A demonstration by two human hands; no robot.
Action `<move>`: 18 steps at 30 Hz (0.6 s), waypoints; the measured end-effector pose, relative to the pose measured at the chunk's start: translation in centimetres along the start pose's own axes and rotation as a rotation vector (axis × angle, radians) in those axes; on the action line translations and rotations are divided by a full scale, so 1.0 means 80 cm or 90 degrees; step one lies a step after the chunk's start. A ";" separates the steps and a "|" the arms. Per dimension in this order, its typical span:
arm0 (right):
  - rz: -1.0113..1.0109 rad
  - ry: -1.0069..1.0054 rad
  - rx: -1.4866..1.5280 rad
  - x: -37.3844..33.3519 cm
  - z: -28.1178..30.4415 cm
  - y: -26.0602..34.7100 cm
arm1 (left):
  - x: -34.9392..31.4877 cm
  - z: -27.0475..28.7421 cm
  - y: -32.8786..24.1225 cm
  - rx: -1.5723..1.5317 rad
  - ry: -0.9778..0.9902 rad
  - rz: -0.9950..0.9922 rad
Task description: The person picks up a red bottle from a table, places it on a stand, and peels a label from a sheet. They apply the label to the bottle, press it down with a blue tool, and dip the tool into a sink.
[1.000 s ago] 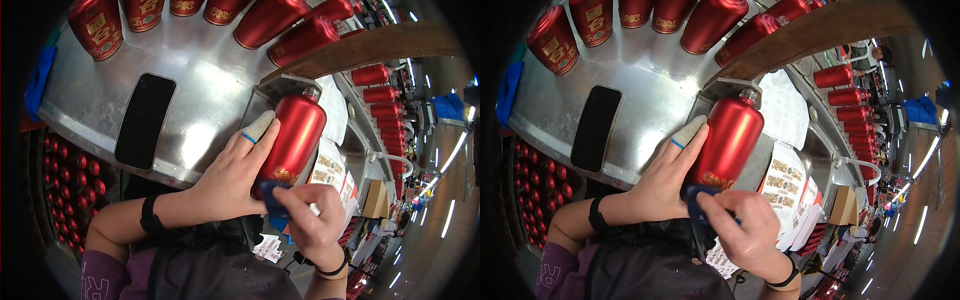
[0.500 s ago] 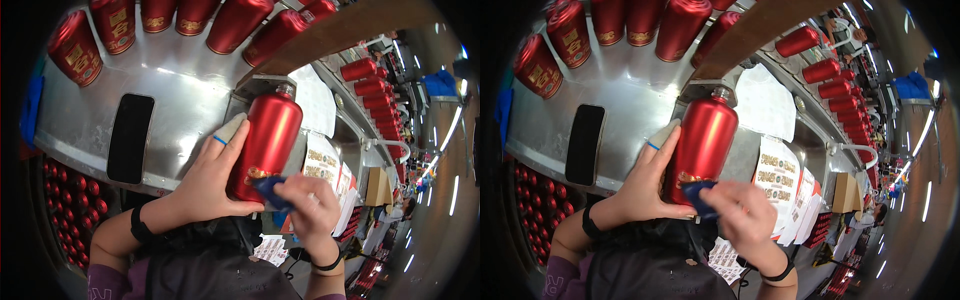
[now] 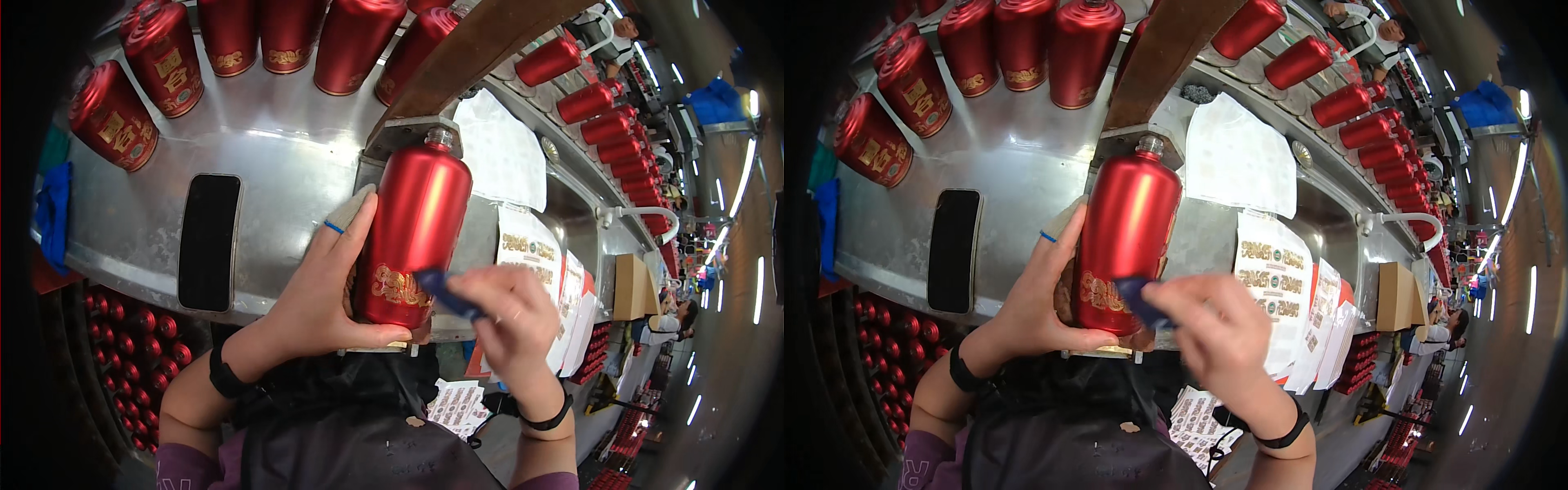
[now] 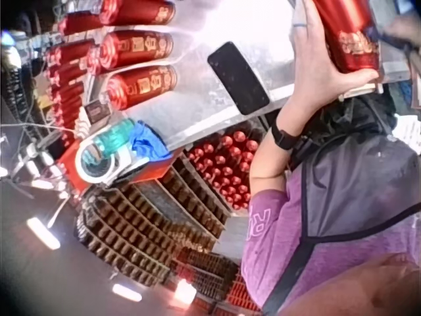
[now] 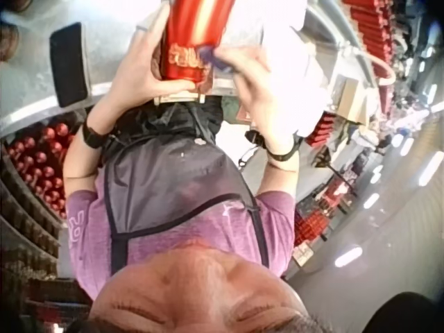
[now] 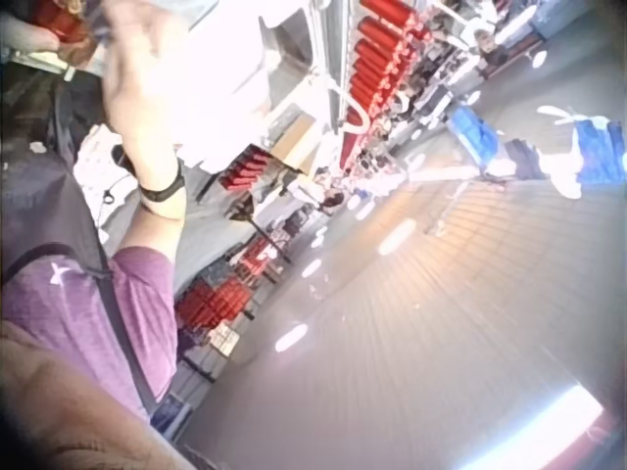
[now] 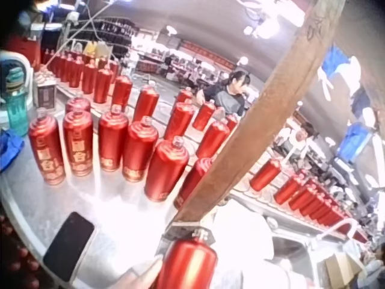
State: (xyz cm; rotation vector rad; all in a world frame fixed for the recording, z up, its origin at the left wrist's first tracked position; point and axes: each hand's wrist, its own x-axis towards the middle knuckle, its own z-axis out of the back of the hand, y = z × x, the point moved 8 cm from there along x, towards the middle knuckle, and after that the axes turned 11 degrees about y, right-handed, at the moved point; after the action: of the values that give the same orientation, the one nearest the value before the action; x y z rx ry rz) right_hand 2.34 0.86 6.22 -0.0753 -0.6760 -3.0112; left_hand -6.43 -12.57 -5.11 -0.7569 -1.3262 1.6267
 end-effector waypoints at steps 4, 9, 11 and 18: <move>0.081 0.016 0.024 -0.017 -0.018 0.042 | 0.003 -0.001 0.001 0.000 0.008 -0.012; 0.037 0.044 0.056 -0.012 -0.005 0.031 | 0.000 0.000 0.002 -0.026 0.019 -0.013; 0.027 0.000 0.048 -0.011 -0.011 0.015 | 0.001 0.001 0.000 -0.005 0.015 -0.021; -0.032 0.009 0.188 -0.040 -0.006 0.002 | 0.001 0.002 0.018 -0.068 0.059 0.021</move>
State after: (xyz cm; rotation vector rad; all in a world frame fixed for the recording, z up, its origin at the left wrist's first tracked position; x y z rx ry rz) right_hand 5.54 0.61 5.70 -0.0248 -1.1258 -2.9159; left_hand -6.97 -12.67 -6.46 -0.9118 -1.3495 1.5367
